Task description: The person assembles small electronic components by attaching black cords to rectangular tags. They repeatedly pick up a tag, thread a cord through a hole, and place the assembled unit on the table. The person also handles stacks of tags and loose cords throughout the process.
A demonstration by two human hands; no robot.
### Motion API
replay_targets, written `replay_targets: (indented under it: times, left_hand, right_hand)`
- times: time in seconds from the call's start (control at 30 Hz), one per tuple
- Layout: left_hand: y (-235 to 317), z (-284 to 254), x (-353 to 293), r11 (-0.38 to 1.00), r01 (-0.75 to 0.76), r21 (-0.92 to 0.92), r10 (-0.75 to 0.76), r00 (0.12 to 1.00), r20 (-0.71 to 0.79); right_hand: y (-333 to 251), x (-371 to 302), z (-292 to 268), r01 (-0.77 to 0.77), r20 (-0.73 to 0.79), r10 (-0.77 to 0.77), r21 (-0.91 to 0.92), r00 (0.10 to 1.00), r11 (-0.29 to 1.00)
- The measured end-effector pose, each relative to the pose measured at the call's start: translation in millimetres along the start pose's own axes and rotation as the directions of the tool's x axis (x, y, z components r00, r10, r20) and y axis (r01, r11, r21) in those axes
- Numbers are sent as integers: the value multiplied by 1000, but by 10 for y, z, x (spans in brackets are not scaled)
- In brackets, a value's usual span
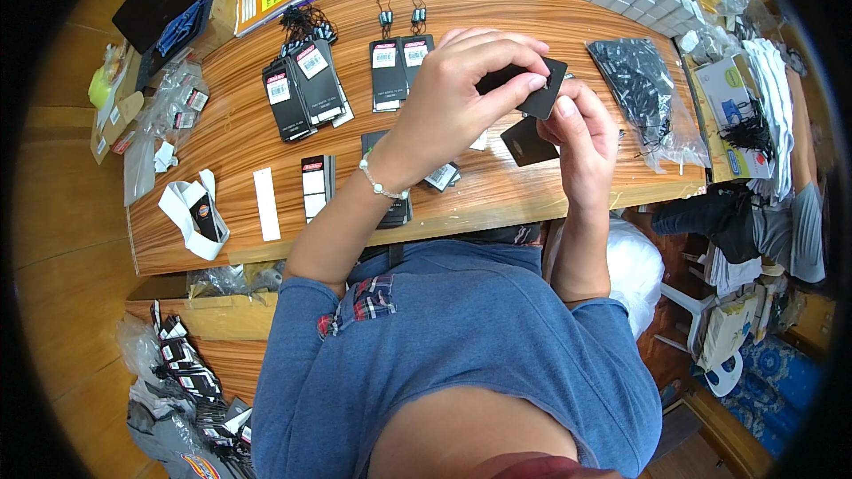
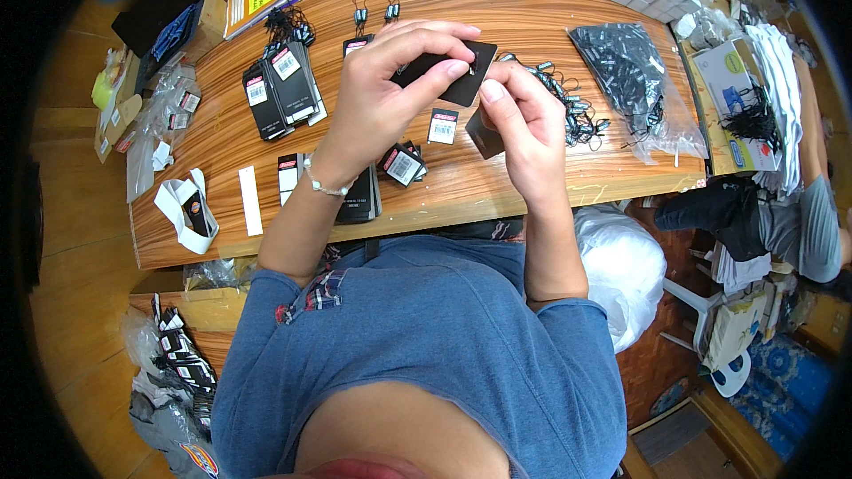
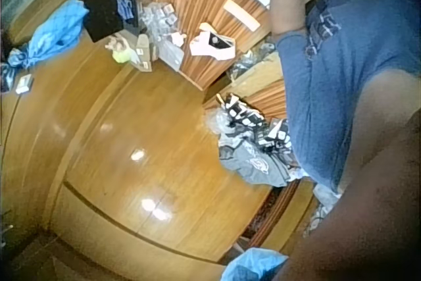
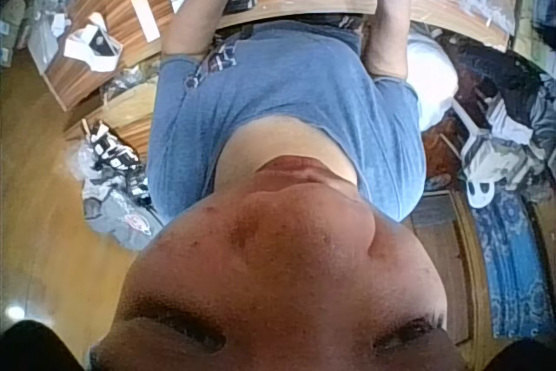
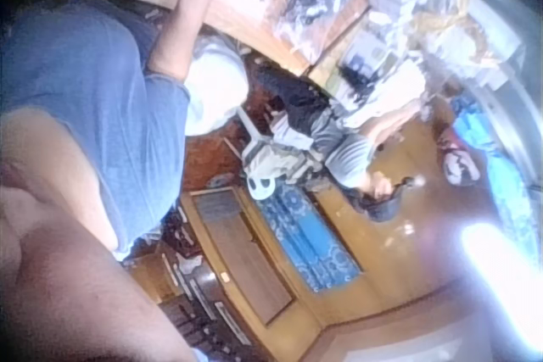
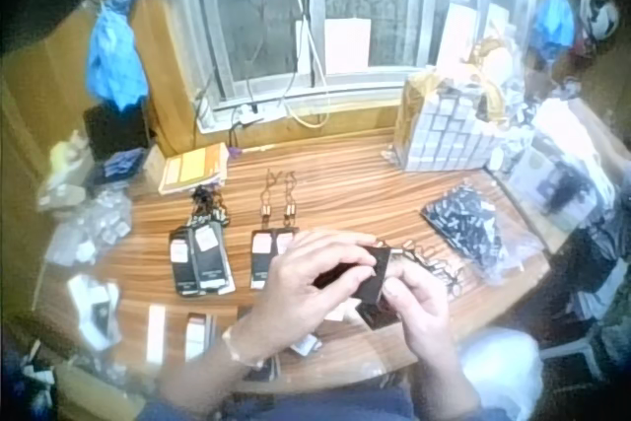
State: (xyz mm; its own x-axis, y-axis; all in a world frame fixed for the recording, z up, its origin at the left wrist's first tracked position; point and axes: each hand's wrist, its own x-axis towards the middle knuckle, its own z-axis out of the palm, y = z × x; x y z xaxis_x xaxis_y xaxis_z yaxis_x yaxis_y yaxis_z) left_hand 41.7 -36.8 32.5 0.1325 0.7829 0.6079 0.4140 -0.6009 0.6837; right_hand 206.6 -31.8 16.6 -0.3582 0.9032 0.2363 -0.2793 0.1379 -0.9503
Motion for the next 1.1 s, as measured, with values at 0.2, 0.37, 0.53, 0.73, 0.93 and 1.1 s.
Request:
replay_targets:
  times: [0.2,0.37,0.53,0.73,0.93,1.1]
  left_hand:
    - [119,-14,-37,988,-11,-156,23,997,76]
    - [105,7,-59,955,31,-294,-16,998,53]
    - [117,16,-71,947,45,-319,-31,998,47]
    - [156,0,-71,949,33,-314,-23,999,35]
    - [158,35,-109,954,-8,-299,-16,997,-81]
    - [112,31,-120,970,-191,-148,173,977,-124]
  right_hand:
    - [-3,-27,-55,21,0,-21,34,1000,999]
    - [-69,-37,-29,47,55,-50,44,997,998]
    - [-69,-50,-61,69,72,-71,35,995,997]
    - [-29,-66,-87,100,56,-102,29,993,995]
    - [-59,-64,-56,145,37,-144,-47,989,988]
    - [-90,-29,-23,286,61,-279,-197,958,938]
